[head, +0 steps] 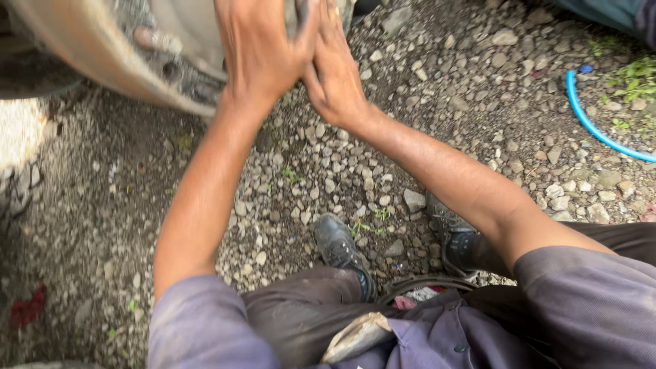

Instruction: The person cleans and sands the surface of a vehicle's wheel hub by hand using a small piece of sandpaper while a second person assists by holding the component.

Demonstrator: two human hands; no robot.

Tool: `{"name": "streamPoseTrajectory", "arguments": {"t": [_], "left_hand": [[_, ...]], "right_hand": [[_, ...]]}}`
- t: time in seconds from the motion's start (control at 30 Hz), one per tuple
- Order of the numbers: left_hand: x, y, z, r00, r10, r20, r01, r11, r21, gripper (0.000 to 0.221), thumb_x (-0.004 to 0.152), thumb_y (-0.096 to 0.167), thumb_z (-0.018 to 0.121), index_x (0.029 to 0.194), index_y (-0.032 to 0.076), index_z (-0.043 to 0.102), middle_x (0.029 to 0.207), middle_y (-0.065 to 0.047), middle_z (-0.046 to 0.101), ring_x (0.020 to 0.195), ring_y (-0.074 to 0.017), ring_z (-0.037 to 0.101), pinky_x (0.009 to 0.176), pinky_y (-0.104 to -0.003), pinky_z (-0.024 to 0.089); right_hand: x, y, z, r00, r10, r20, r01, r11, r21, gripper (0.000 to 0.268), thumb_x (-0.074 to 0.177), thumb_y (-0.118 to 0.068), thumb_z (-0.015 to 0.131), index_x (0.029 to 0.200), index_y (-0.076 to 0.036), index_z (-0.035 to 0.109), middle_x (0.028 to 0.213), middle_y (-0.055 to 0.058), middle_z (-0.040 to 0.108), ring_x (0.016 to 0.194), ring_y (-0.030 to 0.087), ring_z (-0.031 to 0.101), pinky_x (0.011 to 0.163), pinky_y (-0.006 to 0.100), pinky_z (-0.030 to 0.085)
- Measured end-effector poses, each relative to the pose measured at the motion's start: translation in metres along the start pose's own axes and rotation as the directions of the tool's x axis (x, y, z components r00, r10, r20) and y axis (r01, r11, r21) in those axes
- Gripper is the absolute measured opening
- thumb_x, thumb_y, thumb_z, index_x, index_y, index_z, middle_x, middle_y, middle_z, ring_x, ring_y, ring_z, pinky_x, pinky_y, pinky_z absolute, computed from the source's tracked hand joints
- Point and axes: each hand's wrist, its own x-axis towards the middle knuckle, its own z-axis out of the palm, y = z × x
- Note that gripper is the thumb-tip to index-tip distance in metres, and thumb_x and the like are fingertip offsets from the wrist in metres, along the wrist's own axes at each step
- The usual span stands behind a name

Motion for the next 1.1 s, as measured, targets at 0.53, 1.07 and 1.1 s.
{"name": "streamPoseTrajectory", "arguments": {"t": [0.53, 1.07, 1.1], "left_hand": [[-0.020, 0.040, -0.002, 0.908, 0.259, 0.330, -0.387, 0.822, 0.417, 0.031, 0.102, 0.006, 0.065, 0.131, -0.005, 0.067, 0.136, -0.019, 0.066, 0.144, -0.0300, 0.054, 0.137, -0.047, 0.012], [-0.024, 0.055, 0.013, 0.905, 0.103, 0.412, -0.384, 0.612, 0.691, 0.069, 0.083, 0.015, 0.083, 0.147, 0.004, 0.061, 0.151, -0.017, 0.060, 0.145, -0.0304, 0.048, 0.133, -0.046, 0.011], [-0.023, 0.054, 0.014, 0.904, 0.117, 0.411, -0.395, 0.597, 0.699, 0.067, 0.082, 0.013, 0.083, 0.145, 0.005, 0.062, 0.148, -0.017, 0.061, 0.143, -0.0300, 0.050, 0.132, -0.046, 0.013]], "right_hand": [[0.015, 0.019, -0.009, 0.995, 0.098, 0.015, -0.098, 0.995, 0.015, 0.074, 0.116, -0.022, 0.055, 0.169, 0.003, 0.010, 0.177, 0.022, 0.003, 0.163, 0.036, 0.007, 0.142, 0.049, 0.020], [-0.005, 0.021, -0.004, 0.991, 0.087, -0.103, -0.076, 0.992, 0.098, 0.056, 0.111, -0.008, 0.061, 0.161, 0.000, 0.036, 0.171, 0.020, 0.028, 0.157, 0.035, 0.038, 0.129, 0.047, 0.043], [-0.004, 0.021, -0.004, 0.989, 0.092, -0.117, -0.079, 0.991, 0.110, 0.053, 0.111, -0.007, 0.060, 0.159, 0.001, 0.039, 0.169, 0.020, 0.031, 0.155, 0.035, 0.042, 0.128, 0.046, 0.045]]}}
